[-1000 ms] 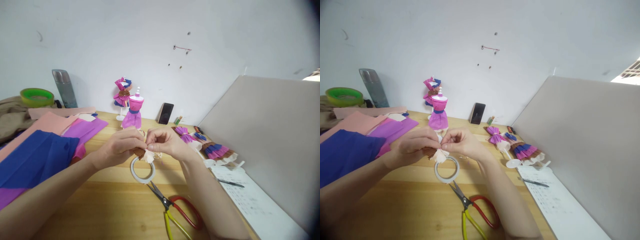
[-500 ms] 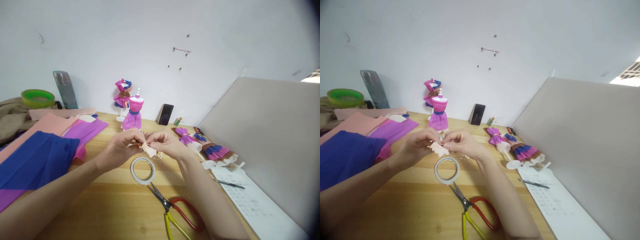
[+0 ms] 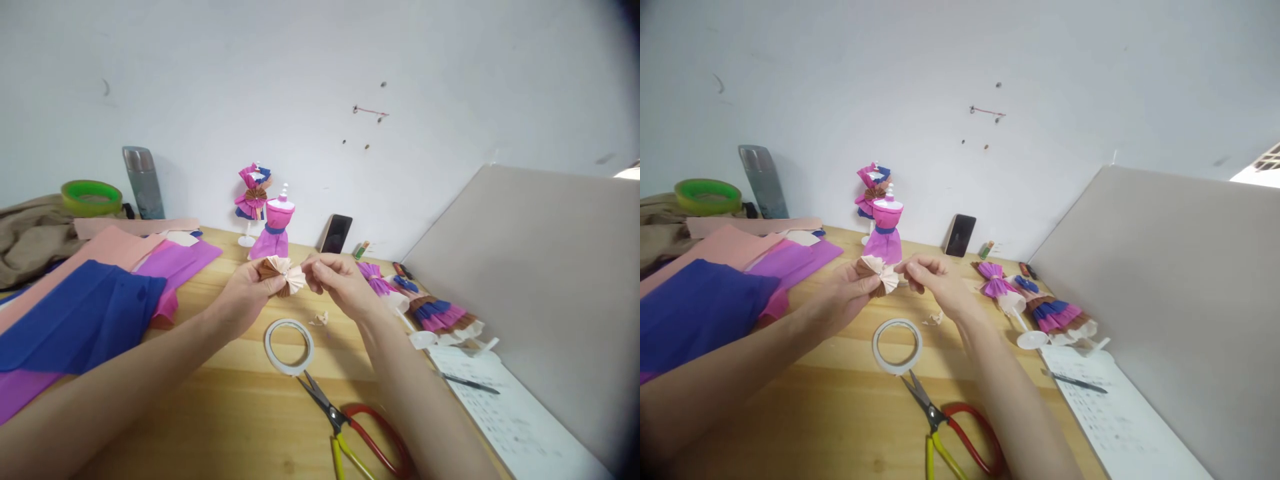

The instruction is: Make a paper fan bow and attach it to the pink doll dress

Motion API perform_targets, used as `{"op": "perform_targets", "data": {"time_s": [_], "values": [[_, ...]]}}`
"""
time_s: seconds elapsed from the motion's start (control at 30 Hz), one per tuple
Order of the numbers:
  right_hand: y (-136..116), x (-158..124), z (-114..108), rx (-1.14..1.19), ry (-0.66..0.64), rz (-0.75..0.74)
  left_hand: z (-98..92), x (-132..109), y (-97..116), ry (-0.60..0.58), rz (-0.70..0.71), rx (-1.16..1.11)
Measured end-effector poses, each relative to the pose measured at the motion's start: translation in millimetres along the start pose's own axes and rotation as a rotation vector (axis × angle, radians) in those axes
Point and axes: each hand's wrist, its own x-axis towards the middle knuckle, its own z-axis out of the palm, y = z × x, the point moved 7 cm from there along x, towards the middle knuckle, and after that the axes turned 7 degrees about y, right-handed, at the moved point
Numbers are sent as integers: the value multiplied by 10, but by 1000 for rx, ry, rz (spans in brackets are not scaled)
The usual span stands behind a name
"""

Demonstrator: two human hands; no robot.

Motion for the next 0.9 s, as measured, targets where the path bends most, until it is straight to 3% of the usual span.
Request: {"op": "perform_targets", "data": {"time_s": [0.1,0.23,0.47,0.63,0.73,0.9], "values": [[-27,-6,14,-12,64,-19,-28,15,-2,-24,18,16],[-168,-69,136,-41,32,-92,-61,27,35,-104,42,48],[-554,-276,350,-393,-15,-440,-6,12,275,-320,167,257],[-682,-367,425,-488,-51,-591,-12,21,318,-350,220,271],[-688,-378,441,-494,-82,-610,-7,12,296,-349,203,266],[-621,-337,407,-440,-95,-513,-5,7,286,-338,199,263]]}}
